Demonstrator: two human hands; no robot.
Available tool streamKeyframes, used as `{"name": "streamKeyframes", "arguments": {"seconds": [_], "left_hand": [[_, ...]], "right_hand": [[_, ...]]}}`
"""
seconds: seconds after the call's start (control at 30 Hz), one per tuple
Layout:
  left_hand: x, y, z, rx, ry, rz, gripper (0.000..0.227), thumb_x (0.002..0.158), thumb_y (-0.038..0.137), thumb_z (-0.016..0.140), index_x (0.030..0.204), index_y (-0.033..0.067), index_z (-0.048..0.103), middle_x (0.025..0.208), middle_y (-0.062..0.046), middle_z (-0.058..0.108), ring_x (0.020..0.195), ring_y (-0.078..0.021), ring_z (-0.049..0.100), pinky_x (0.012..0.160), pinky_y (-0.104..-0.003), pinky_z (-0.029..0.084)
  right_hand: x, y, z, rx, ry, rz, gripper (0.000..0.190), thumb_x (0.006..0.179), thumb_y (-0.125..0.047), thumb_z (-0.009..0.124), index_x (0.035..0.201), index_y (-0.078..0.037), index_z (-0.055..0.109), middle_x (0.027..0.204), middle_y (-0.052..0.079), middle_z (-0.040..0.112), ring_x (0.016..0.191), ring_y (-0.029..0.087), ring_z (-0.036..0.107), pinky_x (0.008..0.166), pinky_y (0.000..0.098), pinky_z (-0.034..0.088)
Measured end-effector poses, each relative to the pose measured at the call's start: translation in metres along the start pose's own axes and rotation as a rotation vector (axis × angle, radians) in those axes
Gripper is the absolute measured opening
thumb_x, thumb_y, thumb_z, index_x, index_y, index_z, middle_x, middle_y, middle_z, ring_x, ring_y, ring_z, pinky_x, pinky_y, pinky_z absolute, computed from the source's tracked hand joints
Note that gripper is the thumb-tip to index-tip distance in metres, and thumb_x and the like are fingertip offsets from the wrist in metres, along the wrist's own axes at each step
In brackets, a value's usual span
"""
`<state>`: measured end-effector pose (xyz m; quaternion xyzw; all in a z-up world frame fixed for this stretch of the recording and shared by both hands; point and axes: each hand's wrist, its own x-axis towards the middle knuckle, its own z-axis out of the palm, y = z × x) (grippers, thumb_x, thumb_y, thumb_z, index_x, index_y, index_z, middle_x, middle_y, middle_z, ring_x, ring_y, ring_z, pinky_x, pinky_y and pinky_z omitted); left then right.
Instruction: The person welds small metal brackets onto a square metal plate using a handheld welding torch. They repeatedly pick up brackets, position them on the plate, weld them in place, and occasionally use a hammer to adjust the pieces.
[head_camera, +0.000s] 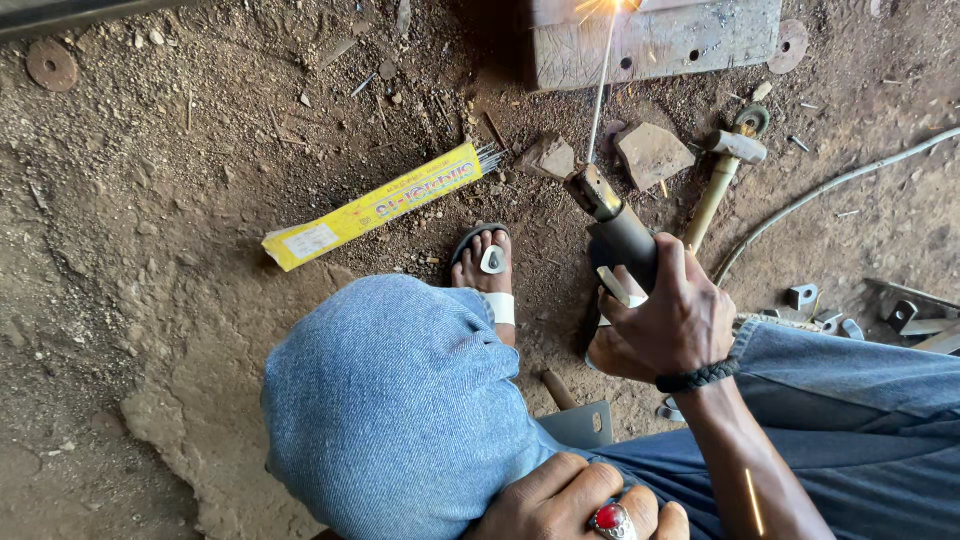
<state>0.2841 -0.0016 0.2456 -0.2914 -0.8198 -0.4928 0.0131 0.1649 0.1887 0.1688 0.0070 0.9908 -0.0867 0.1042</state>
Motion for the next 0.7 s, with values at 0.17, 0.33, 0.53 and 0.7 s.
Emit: {"name": "streamKeyframes", "arguments": {"seconds": [0.17,0.33,0.53,0.7], "left_hand": [[0.0001,-0.0004,-0.0007,0.007,0.008,0.004,0.015,0.101,0.010,0.068,0.115,0.0086,0.063,0.084,0.000,0.047,0.072,-0.0124,0.052,0.063,-0.029,0.043],[-0.0013,-0.0020,-0.0020,-0.021,0.031,0.015,0.015,0.102,0.008,0.068,0.116,0.0078,0.063,0.085,-0.001,0.049,0.074,-0.0130,0.055,0.065,-0.029,0.044],[0.0004,-0.0001,0.0029,-0.041,0.058,-0.005,0.012,0.102,0.008,0.069,0.112,0.0077,0.064,0.081,-0.002,0.048,0.070,-0.0148,0.054,0.061,-0.030,0.045],[0.0005,-0.0005,0.0012,-0.083,0.022,-0.017,0.010,0.105,0.011,0.066,0.112,0.0052,0.063,0.083,-0.003,0.050,0.073,-0.0142,0.058,0.063,-0.029,0.048]], "right_hand": [[-0.0003,-0.0017,-0.0003,0.005,0.008,-0.002,0.063,0.077,-0.035,0.084,0.126,-0.007,0.057,0.100,0.021,0.070,0.083,0.043,0.070,0.068,0.0526,0.055],[0.0000,0.0020,0.0000,-0.041,-0.043,0.033,0.070,0.068,-0.035,0.085,0.126,-0.007,0.057,0.099,0.021,0.070,0.079,0.043,0.070,0.065,0.0533,0.055],[-0.0001,0.0067,0.0024,-0.013,0.026,-0.030,0.061,0.076,-0.039,0.084,0.123,-0.008,0.059,0.100,0.017,0.071,0.082,0.040,0.071,0.068,0.0524,0.055],[0.0008,0.0064,0.0032,0.005,0.006,-0.007,0.060,0.077,-0.036,0.083,0.124,-0.007,0.059,0.099,0.018,0.070,0.081,0.040,0.070,0.065,0.0516,0.055]]}}
